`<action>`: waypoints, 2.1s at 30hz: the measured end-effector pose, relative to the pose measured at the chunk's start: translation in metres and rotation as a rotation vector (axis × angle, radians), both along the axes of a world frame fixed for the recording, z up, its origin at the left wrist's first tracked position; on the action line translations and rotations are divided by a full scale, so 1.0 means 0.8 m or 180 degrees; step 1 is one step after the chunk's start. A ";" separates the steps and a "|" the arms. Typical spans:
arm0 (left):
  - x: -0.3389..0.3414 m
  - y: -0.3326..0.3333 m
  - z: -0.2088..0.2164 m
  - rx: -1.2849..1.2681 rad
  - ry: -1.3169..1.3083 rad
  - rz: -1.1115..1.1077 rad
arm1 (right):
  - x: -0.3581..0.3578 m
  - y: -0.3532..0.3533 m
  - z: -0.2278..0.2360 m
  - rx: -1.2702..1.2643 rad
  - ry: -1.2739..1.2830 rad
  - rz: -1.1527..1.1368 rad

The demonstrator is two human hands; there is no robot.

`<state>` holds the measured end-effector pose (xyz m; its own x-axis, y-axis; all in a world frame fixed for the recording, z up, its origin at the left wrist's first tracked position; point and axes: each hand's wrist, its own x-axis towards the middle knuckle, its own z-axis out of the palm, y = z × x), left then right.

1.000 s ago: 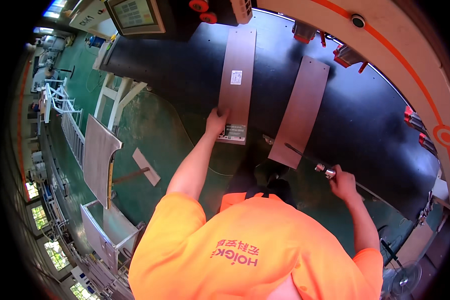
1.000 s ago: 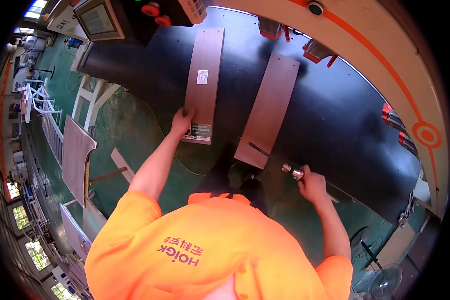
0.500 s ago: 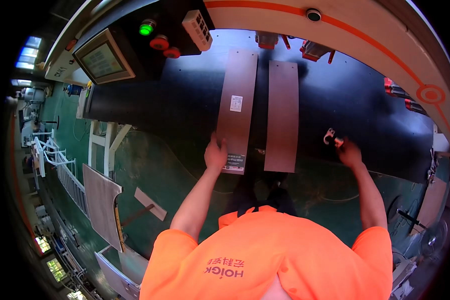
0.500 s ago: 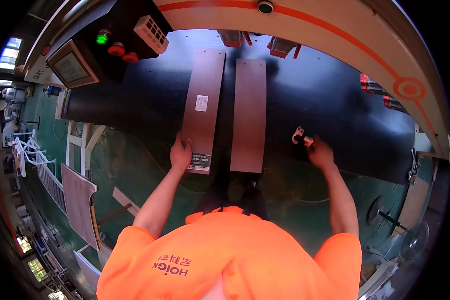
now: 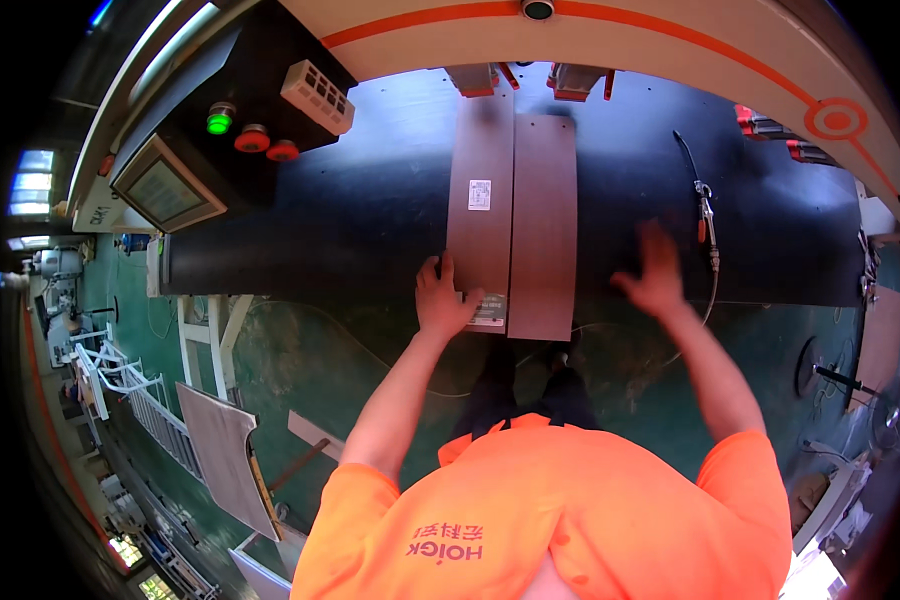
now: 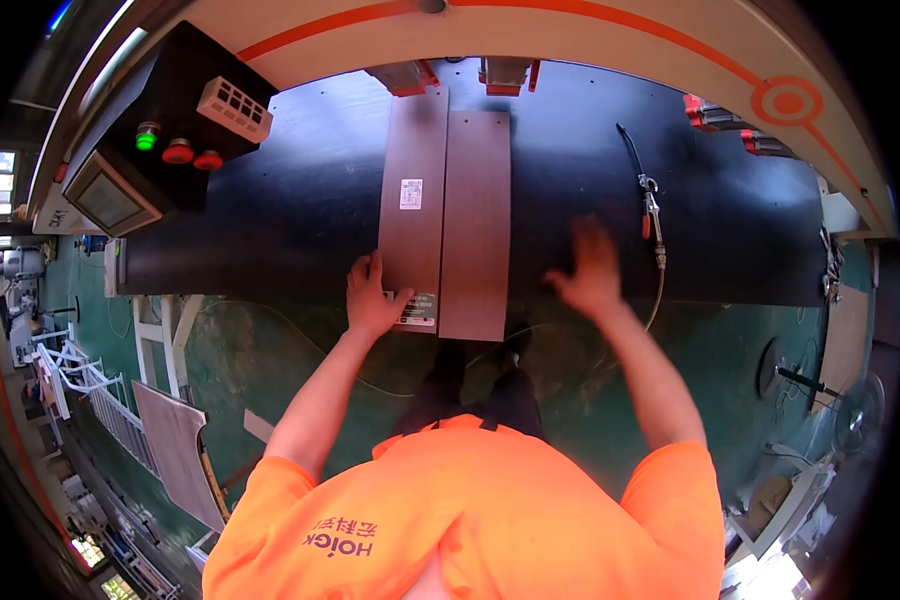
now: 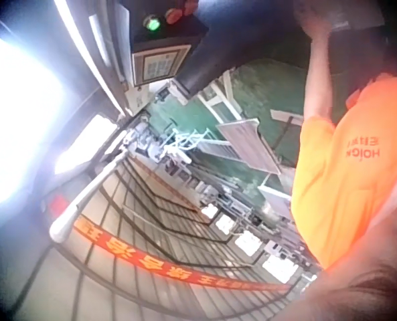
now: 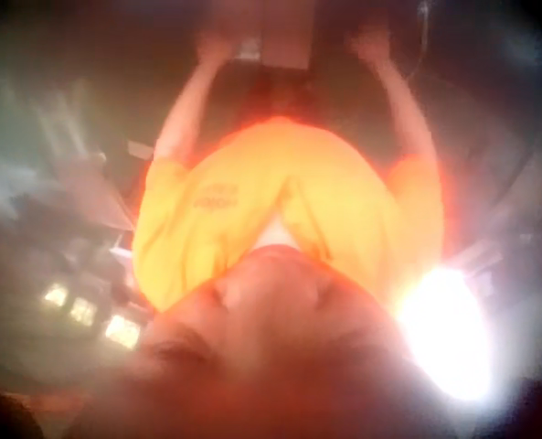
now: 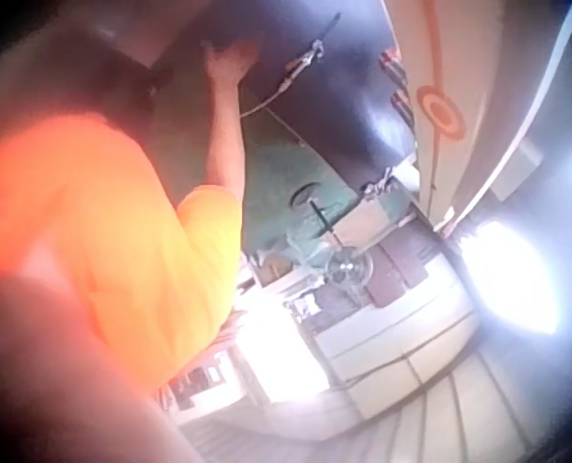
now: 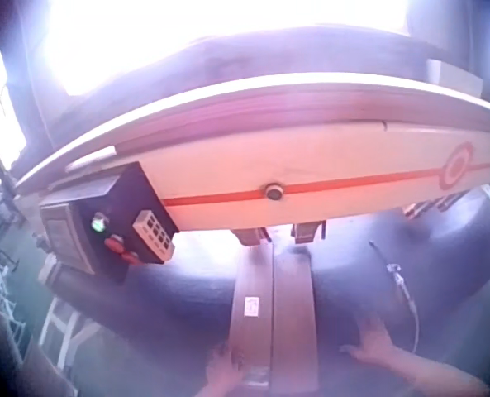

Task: The person places panels onto a machine bed one at a time and uses a handheld air nozzle to blow dust off their surfaces. After cleaning several panels, the person gathers them and moves them to a nearby table.

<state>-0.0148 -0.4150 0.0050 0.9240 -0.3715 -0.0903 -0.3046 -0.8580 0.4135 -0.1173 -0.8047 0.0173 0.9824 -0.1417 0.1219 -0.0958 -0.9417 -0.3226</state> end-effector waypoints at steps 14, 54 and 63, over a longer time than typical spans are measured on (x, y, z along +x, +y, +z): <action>0.046 -0.067 -0.003 0.0589 -0.0111 -0.1852 | 0.018 0.112 0.001 -0.0087 0.1367 0.0156; 0.087 -0.084 0.016 0.0798 0.0311 -0.1731 | 0.329 -0.012 0.086 0.3946 -0.1131 0.0231; 0.091 -0.085 0.008 0.0650 0.0167 -0.1685 | 0.215 -0.029 0.004 0.1772 -0.0021 0.0342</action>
